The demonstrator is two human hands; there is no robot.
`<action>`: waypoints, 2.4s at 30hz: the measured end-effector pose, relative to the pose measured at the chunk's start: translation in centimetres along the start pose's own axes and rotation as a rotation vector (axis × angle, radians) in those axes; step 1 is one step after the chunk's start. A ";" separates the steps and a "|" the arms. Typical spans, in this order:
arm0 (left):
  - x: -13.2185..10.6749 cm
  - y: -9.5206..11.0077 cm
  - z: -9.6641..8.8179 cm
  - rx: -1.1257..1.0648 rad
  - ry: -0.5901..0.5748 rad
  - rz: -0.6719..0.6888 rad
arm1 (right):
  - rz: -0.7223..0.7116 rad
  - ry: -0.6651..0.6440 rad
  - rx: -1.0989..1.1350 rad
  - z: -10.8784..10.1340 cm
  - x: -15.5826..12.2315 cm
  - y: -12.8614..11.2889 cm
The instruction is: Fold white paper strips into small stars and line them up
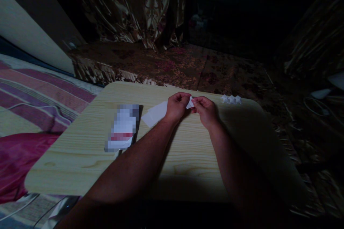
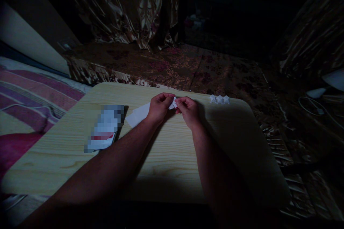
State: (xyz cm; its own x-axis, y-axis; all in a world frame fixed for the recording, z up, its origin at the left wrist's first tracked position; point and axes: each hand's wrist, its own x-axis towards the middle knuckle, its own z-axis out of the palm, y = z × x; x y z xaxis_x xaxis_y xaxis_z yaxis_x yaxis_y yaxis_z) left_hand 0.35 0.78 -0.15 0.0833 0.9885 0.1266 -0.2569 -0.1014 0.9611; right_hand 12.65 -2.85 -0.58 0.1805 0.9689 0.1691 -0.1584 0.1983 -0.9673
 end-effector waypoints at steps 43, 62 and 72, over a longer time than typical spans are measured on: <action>-0.2 -0.1 0.1 0.067 -0.044 0.009 | 0.064 -0.026 0.106 -0.5 0.4 0.1; -0.3 -0.3 0.1 0.053 -0.097 0.010 | 0.031 0.082 -0.007 -0.2 0.4 0.5; -0.6 0.2 0.3 0.032 -0.086 -0.025 | 0.009 0.125 -0.067 0.0 0.5 0.4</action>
State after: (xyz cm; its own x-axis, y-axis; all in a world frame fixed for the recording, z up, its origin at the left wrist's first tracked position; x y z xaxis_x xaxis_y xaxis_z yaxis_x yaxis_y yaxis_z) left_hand 0.58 0.13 0.03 0.1716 0.9776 0.1219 -0.2230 -0.0819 0.9714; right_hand 12.72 -2.32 -0.88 0.2993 0.9438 0.1399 -0.0962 0.1757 -0.9797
